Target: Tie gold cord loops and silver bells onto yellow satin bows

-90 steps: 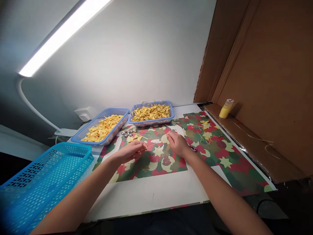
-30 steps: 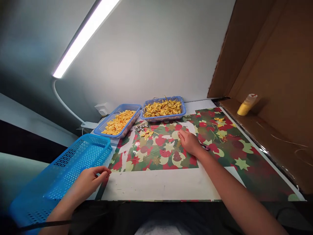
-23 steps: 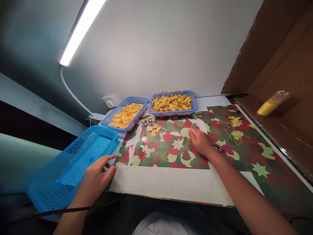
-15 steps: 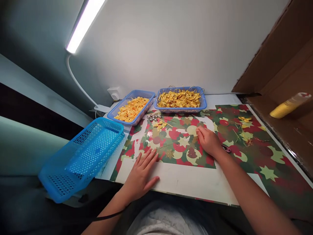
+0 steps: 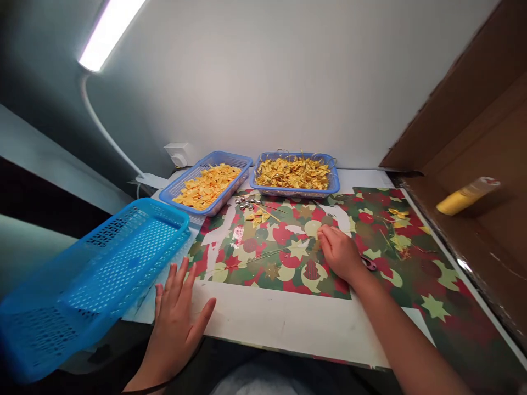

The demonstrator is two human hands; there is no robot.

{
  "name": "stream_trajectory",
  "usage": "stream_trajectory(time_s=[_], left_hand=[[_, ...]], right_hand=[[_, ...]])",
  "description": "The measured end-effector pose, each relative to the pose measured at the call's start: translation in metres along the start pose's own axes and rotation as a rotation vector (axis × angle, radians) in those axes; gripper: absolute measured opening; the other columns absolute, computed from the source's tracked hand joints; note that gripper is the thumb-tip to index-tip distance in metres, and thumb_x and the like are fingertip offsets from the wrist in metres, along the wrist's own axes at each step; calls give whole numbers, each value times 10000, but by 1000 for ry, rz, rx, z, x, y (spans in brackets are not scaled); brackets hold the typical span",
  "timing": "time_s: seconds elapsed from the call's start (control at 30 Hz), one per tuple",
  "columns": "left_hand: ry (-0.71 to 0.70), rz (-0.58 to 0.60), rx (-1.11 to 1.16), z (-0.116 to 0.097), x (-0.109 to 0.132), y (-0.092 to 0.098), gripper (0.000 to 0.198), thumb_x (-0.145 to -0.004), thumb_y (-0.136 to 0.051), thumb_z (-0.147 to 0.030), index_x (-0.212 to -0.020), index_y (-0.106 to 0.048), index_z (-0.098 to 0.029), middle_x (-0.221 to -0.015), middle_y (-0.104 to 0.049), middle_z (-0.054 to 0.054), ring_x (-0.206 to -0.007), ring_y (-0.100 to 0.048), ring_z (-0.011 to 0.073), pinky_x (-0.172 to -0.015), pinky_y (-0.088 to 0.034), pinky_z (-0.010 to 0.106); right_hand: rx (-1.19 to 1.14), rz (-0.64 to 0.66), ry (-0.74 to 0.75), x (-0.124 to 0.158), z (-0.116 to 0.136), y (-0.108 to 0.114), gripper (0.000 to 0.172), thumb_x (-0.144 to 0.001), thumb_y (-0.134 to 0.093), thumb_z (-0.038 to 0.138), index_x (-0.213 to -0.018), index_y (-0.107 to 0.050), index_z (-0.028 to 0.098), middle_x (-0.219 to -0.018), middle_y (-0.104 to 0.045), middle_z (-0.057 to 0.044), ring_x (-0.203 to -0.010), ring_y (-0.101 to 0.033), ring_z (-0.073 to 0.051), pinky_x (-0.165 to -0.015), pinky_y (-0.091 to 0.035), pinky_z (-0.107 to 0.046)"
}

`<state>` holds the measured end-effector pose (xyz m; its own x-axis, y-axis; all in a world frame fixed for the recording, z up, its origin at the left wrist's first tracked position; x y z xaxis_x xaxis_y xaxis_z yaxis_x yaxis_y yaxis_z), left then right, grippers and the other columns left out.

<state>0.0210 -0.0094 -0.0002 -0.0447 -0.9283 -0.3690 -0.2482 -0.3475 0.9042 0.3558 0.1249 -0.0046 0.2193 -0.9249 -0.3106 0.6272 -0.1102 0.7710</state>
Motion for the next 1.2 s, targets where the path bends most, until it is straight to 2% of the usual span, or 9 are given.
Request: stream_trajectory(time_s=[0.07,0.13,0.27,0.33,0.4,0.47,0.6,0.83,1.2], left_hand=[[-115,-36,181,-27,-26,4,639,-919,-514,-258,-1502,-254,-228,-1544,-352,143,-1478,-200,315,-1168,-215,565],[-288,53,416,-61,-58,-2,562,-923,-503,-233,-1455,-322,-230,-1490,-439,116,-1443,-305,249,-1149,-323,443],[-405,383,675,-127,-116,-31,490,-883,-541,-303,-1341,-462,-146,-1425,-501,166,-1341,-447,285,-1075,-398,419],[-306,551,739,-146,-135,-48,279,-886,-503,-334,-1070,-605,-150,-1106,-682,126,-1041,-630,261,-883,-493,375],[-290,593,742,-154,-147,-56,310,-915,-413,-376,-770,-595,-172,-753,-664,54,-719,-616,207,-665,-475,320],[-283,581,744,-150,-152,-56,380,-923,-368,-391,-632,-505,-189,-603,-553,3,-590,-521,162,-577,-402,279],[-231,503,761,-121,-154,-43,386,-913,-358,-431,-608,-402,-199,-579,-418,-30,-564,-407,132,-549,-326,248],[-63,450,787,-59,-148,-12,407,-874,-429,-508,-612,-437,-196,-572,-356,-38,-531,-308,119,-472,-269,217],[-45,492,748,-19,-110,14,510,-849,-464,-617,-585,-470,-181,-584,-377,-31,-550,-333,121,-493,-303,221]], right_hand=[[1,22,35,2,10,-2,285,-974,-318,343,-795,-490,202,-749,-557,-57,-723,-536,-202,-673,-380,-309],[6,39,67,3,20,-5,291,-979,-310,338,-806,-502,203,-743,-560,-59,-730,-532,-202,-671,-376,-309],[-7,66,126,4,33,-11,279,-972,-306,321,-820,-508,205,-791,-604,-69,-772,-539,-203,-700,-386,-310],[-23,61,129,4,33,-10,263,-965,-305,304,-820,-502,205,-801,-606,-67,-767,-533,-198,-688,-381,-304],[-42,47,113,3,29,-6,267,-968,-298,302,-816,-495,205,-783,-590,-59,-752,-521,-191,-675,-371,-297],[-68,41,90,1,23,0,276,-975,-300,318,-813,-491,204,-764,-565,-47,-742,-509,-182,-676,-368,-289],[-130,78,44,-4,10,15,257,-965,-348,329,-794,-488,197,-744,-542,-23,-721,-494,-158,-683,-371,-268],[-199,223,-47,-15,-1,60,297,-962,-364,353,-848,-560,162,-854,-611,-38,-781,-533,-145,-720,-401,-259],[-155,488,-73,-8,51,113,252,-871,-523,347,-892,-683,155,-822,-651,-45,-692,-547,-129,-596,-402,-228]])
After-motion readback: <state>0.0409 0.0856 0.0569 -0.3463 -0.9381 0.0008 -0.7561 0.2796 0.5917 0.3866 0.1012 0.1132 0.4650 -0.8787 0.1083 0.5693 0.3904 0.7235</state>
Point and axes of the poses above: each hand's wrist, its own x-axis away from the middle knuckle, its own y-axis out of the back of the hand, z = x × y, the point moved 3 cm from there along -x, towards the middle knuckle
